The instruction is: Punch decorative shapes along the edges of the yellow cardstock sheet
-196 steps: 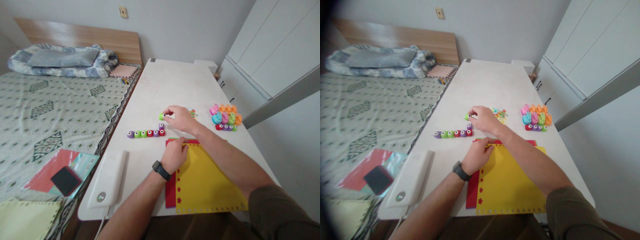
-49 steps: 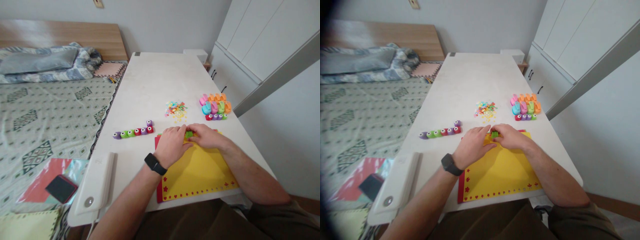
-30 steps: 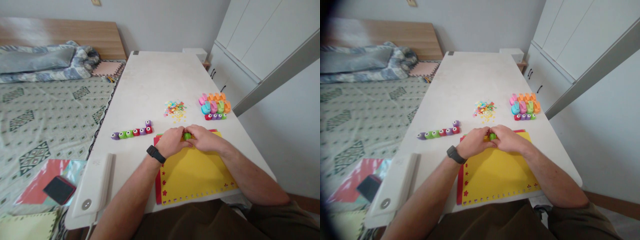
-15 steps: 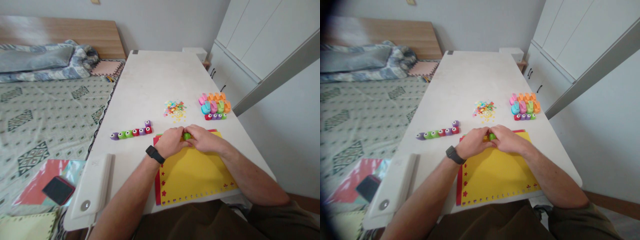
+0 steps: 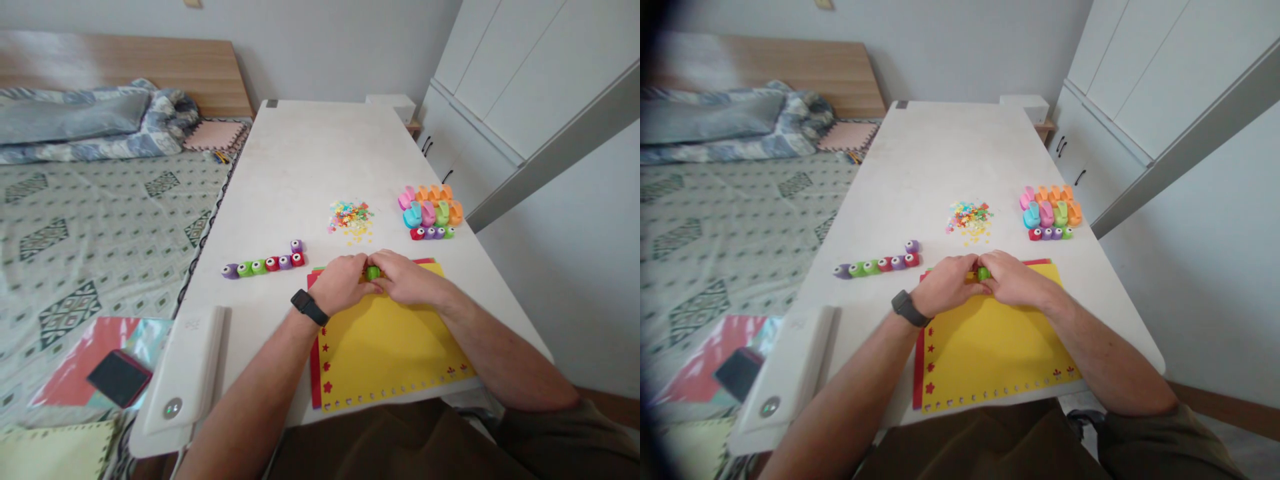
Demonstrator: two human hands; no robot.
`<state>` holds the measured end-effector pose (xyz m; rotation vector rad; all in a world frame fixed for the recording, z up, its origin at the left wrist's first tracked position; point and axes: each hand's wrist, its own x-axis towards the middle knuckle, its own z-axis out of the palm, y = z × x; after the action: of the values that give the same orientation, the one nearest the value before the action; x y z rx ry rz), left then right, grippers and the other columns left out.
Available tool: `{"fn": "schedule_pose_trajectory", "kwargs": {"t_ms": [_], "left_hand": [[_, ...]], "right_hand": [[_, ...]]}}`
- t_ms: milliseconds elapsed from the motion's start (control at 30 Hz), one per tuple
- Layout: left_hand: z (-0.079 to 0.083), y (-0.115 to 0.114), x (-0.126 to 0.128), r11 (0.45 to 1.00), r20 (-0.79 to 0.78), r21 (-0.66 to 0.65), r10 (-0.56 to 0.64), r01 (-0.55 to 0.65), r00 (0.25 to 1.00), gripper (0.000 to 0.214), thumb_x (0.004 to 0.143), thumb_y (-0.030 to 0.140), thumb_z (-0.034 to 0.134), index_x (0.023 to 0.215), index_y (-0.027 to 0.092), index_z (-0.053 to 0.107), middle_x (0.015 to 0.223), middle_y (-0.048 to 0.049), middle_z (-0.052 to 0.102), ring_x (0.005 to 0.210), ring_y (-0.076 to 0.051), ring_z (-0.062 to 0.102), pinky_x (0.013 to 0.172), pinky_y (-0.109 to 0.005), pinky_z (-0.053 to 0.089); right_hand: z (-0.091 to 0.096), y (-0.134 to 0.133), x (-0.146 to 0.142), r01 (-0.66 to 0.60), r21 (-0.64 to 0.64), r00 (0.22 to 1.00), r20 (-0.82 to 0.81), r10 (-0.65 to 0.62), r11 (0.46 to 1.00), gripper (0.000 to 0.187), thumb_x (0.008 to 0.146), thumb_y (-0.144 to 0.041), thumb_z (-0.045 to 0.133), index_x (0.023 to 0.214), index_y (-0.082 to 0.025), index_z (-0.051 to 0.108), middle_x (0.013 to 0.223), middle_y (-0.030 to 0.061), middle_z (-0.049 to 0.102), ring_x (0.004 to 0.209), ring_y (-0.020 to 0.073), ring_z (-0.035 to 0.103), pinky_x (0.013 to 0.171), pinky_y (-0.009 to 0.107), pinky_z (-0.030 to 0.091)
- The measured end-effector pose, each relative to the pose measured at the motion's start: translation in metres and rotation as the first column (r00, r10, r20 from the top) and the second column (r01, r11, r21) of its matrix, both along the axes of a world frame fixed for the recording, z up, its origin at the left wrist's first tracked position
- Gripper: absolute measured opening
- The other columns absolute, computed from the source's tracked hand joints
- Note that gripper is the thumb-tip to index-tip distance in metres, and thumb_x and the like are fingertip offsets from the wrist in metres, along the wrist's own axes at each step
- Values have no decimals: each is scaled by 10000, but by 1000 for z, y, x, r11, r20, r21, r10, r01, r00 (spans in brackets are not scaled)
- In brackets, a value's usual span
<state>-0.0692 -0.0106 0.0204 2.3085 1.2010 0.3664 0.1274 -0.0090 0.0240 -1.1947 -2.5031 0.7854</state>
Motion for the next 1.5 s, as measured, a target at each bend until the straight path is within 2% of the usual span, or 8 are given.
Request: {"fn": "schedule_pose_trajectory", "kwargs": {"t_ms": [400, 633, 833, 1033, 1233, 1500], "left_hand": [[1, -1, -1, 1000, 21, 6, 17, -17, 1000, 392, 878, 506, 729, 1077, 181, 637, 1047, -113, 756, 983, -295, 725, 804, -347, 519], [-2, -4, -3, 999, 69, 18, 36, -38, 997, 418, 872, 566, 716, 1036, 198, 605, 980, -79, 747, 909, -274, 720, 765, -339, 501], [0, -5, -2, 998, 46, -16, 62, -61, 997, 472, 839, 581, 743, 1058, 196, 582, 947, -76, 741, 880, -282, 719, 709, -332, 482], [1, -4, -3, 999, 53, -19, 43, -43, 998, 432, 817, 558, 773, 996, 197, 617, 937, -67, 741, 867, -262, 711, 711, -317, 473], [0, -4, -3, 999, 25, 1, 37, -37, 999, 472, 828, 602, 744, 997, 183, 607, 923, -76, 735, 844, -267, 706, 699, -322, 457], [-1, -3, -4, 1000, -9, 22, 22, -22, 1000, 433, 861, 567, 723, 1001, 177, 597, 937, -82, 739, 868, -278, 710, 699, -323, 441]], "right_hand": [[0, 0, 1, 7, -1, 1000, -7, -7, 1000, 141, 887, -136, 629, 1004, -200, 584, 1043, 88, 650, 1016, 252, 597, 914, 373, 448], [3, 0, 3, -9, 2, 999, -50, 9, 1000, 199, 874, -121, 647, 1059, -188, 620, 1081, 95, 664, 1054, 255, 603, 939, 374, 444], [1, -1, 1, -23, 2, 997, -72, 23, 1000, 216, 857, -103, 654, 1055, -189, 637, 1063, 91, 671, 1024, 252, 606, 915, 373, 444], [0, -1, -1, -31, 15, 997, -73, 32, 999, 212, 853, -91, 655, 1043, -183, 635, 1044, 86, 670, 1011, 243, 601, 904, 363, 442], [-2, -2, -1, -30, 13, 995, -93, 32, 999, 205, 848, -86, 663, 1026, -181, 628, 1035, 77, 669, 999, 234, 602, 899, 353, 443], [-5, -1, -1, -13, -2, 997, -72, 13, 1000, 191, 853, -96, 658, 1014, -187, 609, 1047, 80, 664, 1011, 239, 605, 906, 355, 443]]}}
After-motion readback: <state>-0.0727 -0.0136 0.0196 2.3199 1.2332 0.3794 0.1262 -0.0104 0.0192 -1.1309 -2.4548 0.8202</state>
